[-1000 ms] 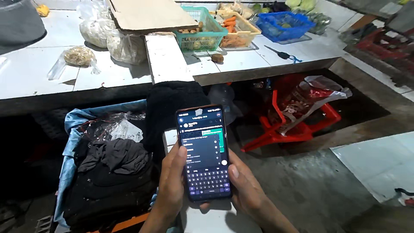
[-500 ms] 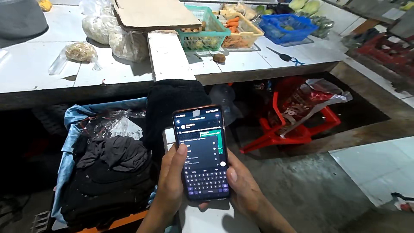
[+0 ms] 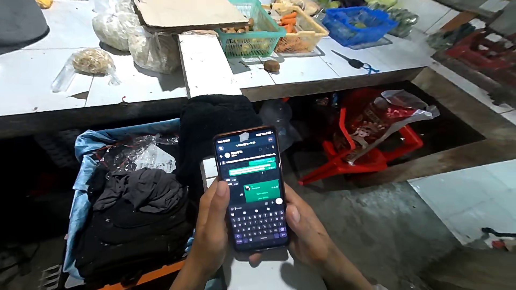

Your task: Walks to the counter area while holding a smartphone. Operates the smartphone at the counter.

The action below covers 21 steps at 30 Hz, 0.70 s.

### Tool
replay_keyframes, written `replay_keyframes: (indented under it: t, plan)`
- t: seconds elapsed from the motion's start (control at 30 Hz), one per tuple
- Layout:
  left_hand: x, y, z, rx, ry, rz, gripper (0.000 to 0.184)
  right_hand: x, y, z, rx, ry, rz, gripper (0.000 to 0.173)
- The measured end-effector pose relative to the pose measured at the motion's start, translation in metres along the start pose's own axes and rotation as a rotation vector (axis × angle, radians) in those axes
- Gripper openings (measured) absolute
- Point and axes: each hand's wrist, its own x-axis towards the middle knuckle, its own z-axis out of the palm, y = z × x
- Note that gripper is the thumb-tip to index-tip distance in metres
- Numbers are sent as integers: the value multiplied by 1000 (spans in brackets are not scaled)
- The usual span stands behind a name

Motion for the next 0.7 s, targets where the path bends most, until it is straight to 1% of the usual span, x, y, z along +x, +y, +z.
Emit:
replay_keyframes:
  t: [0.33,0.6,0.7]
  plan:
    - [1,-2,-2,-7,-60,11,62,-1,-5,-1,47,22,38,47]
    - [1,-2,-3,-6,-68,22,61,0,-3,-1,25,31,32,47]
    - [4,0,-4,27,-81,4,62,1,-5,-1,25,39,56,47]
